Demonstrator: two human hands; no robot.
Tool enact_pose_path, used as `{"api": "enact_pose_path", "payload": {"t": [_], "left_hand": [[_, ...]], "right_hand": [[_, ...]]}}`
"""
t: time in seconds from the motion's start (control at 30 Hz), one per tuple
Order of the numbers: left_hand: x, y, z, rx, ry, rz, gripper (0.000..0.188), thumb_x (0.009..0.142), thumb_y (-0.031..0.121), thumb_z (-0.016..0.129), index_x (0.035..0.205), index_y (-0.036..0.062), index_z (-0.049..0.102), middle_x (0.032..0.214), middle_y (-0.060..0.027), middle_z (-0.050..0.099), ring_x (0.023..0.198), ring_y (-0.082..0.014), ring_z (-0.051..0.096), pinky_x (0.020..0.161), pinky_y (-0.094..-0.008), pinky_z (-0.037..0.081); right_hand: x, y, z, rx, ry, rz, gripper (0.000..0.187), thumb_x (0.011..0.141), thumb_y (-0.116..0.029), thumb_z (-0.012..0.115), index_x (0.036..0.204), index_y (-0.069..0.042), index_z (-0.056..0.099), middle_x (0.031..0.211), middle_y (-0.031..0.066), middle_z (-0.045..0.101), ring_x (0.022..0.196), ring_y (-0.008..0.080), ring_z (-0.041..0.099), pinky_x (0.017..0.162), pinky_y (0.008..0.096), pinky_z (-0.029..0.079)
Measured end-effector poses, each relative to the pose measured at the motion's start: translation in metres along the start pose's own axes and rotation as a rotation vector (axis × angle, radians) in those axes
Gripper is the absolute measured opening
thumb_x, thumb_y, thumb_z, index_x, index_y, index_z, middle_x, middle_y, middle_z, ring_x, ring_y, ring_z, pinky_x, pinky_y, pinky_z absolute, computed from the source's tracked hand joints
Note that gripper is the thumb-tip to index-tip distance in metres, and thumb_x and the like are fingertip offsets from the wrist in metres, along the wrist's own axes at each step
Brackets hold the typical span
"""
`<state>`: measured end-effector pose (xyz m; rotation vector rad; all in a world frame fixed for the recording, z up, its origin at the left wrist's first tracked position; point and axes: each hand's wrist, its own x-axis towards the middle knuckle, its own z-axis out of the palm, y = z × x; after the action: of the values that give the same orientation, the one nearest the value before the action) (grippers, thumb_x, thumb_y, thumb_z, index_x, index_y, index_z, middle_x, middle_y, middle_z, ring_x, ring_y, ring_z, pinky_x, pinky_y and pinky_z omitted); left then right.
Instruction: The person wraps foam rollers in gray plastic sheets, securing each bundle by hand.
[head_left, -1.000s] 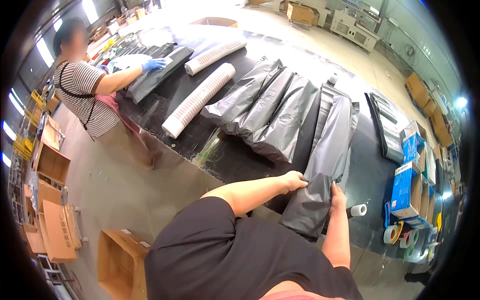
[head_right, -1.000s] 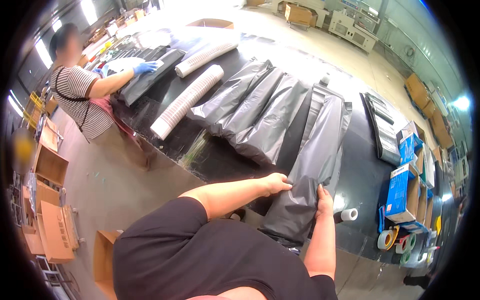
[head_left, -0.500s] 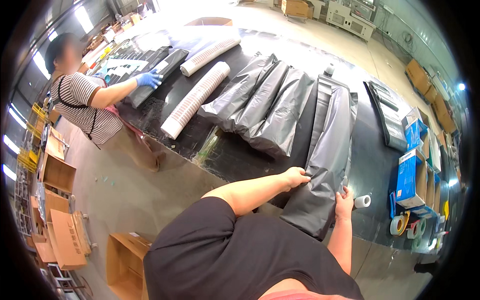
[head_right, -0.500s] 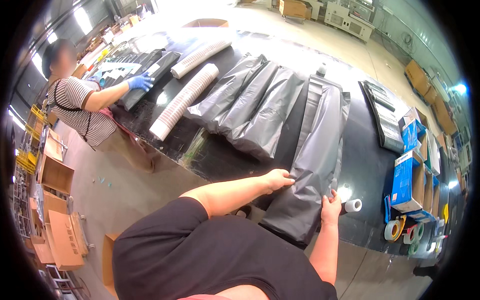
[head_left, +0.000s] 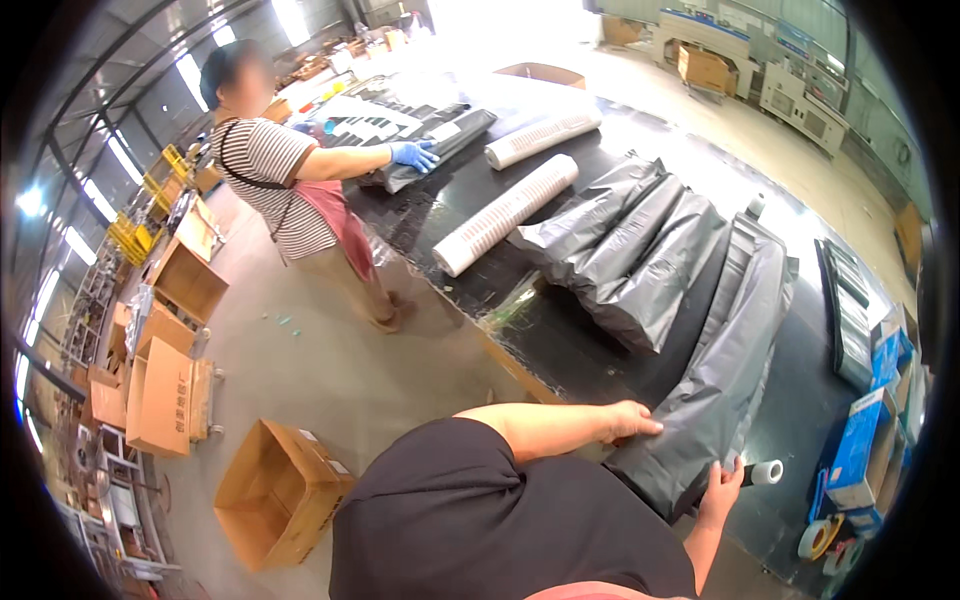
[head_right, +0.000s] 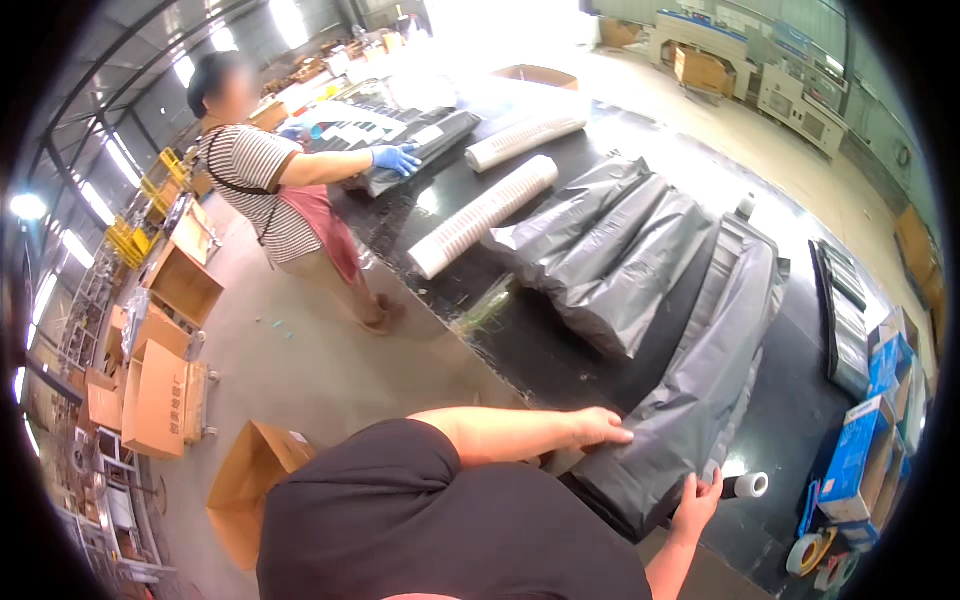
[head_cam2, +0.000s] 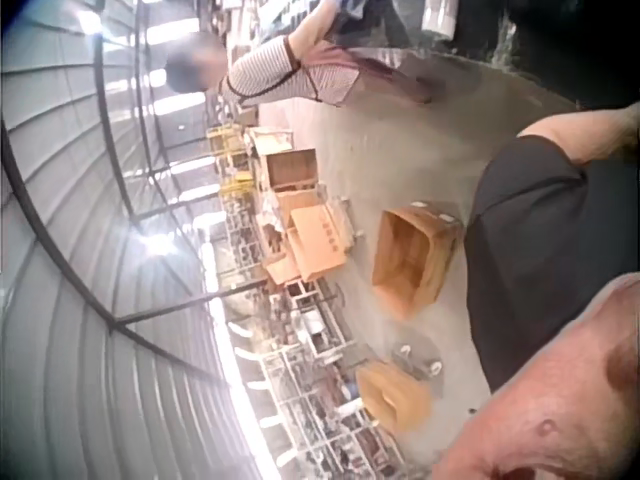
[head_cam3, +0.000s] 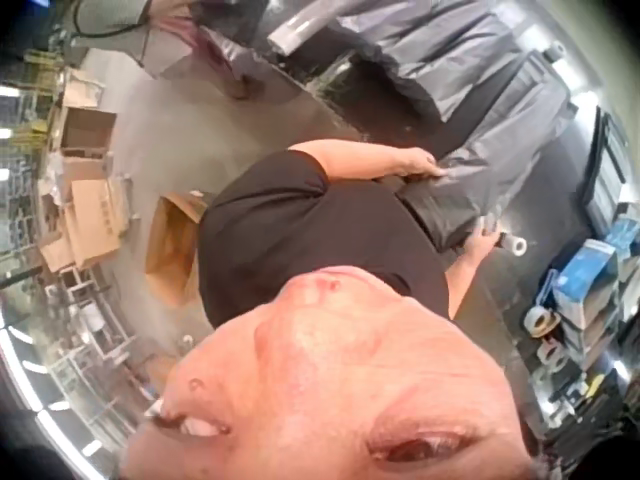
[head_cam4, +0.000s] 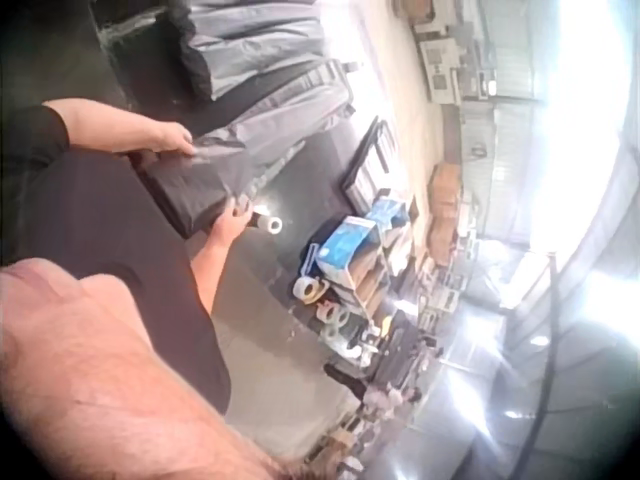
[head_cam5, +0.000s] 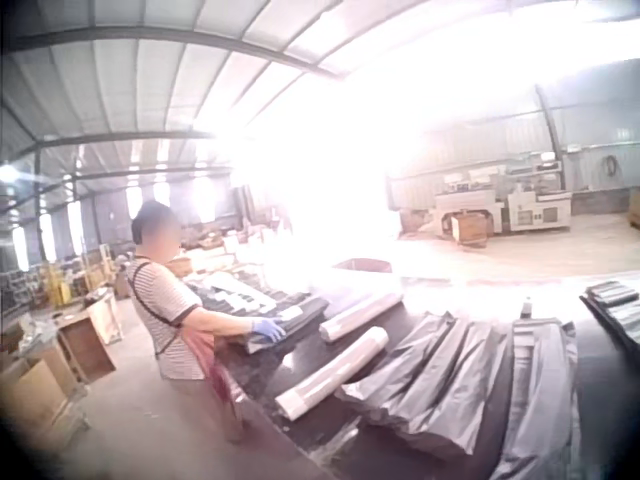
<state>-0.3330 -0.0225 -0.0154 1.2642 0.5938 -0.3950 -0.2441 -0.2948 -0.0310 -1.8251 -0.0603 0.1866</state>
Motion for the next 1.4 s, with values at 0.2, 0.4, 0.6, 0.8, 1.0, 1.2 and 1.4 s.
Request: {"api": "enact_pose_path", "payload": {"t": [0.2,0.4,0.6,0.8,1.0,1.2,1.4], "left_hand": [[0.004,-0.05,-0.001,-0.163,-0.005,0.114,0.022,0.091,0.026,0.07,0.098,0.0058,0.07,0.089,-0.0037,0.069,0.082,-0.013,0.062,0.076,-0.0321,0.05],[-0.049,-0.046,0.003,0.084,-0.181,0.179,0.037,0.086,0.025,0.075,0.114,0.0023,0.068,0.104,-0.0065,0.071,0.099,-0.0154,0.062,0.093,-0.033,0.047],[-0.068,-0.062,-0.006,0.462,-0.134,0.092,0.026,0.088,0.021,0.072,0.104,0.0012,0.069,0.092,-0.0048,0.071,0.089,-0.0119,0.062,0.081,-0.0322,0.051],[-0.086,-0.049,-0.006,0.416,-0.276,0.179,0.026,0.087,0.022,0.069,0.103,0.0006,0.069,0.09,-0.0036,0.071,0.084,-0.0115,0.062,0.077,-0.031,0.052],[-0.111,-0.032,-0.007,0.637,-0.164,0.175,0.024,0.087,0.022,0.066,0.098,0.0014,0.07,0.084,-0.0051,0.07,0.079,-0.0108,0.062,0.071,-0.0309,0.052],[-0.123,-0.036,0.004,0.448,-0.133,0.074,0.023,0.089,0.009,0.065,0.11,-0.0019,0.066,0.097,-0.0044,0.069,0.089,-0.0086,0.061,0.08,-0.0258,0.05],[-0.125,-0.041,0.004,0.288,-0.151,0.005,0.022,0.087,0.01,0.068,0.107,0.0012,0.068,0.095,-0.0041,0.069,0.088,-0.0095,0.061,0.08,-0.0275,0.051]], "right_hand": [[-0.025,0.009,-0.019,-0.033,-0.171,-0.019,0.061,0.086,0.003,0.061,0.143,-0.004,0.043,0.083,-0.0032,0.044,0.068,0.006,0.04,0.065,0.0202,0.039],[-0.034,-0.001,-0.022,-0.303,0.045,-0.365,0.046,0.084,0.002,0.063,0.129,-0.002,0.056,0.094,0.0058,0.057,0.085,0.0169,0.055,0.076,0.0298,0.046],[-0.067,-0.069,0.027,-0.474,-0.312,-0.913,0.034,0.071,-0.004,0.075,0.104,-0.008,0.069,0.1,0.0129,0.061,0.095,0.0314,0.058,0.082,0.0404,0.048],[-0.08,-0.073,0.066,-0.597,-0.597,-0.904,0.03,0.073,-0.022,0.078,0.1,-0.011,0.07,0.097,0.0078,0.063,0.091,0.031,0.06,0.079,0.041,0.05],[-0.076,-0.079,0.086,-0.636,-0.725,-0.692,0.02,0.08,-0.029,0.072,0.09,-0.013,0.068,0.091,0.0092,0.062,0.092,0.0321,0.06,0.077,0.0432,0.05],[-0.085,-0.099,0.075,-0.558,-0.785,-0.444,0.027,0.074,-0.025,0.077,0.094,-0.009,0.069,0.092,0.0087,0.063,0.086,0.028,0.064,0.075,0.0388,0.052],[-0.096,-0.099,0.073,-0.615,-0.766,-0.462,0.027,0.074,-0.022,0.076,0.095,-0.008,0.068,0.094,0.0079,0.063,0.085,0.0275,0.064,0.075,0.0384,0.052]]}}
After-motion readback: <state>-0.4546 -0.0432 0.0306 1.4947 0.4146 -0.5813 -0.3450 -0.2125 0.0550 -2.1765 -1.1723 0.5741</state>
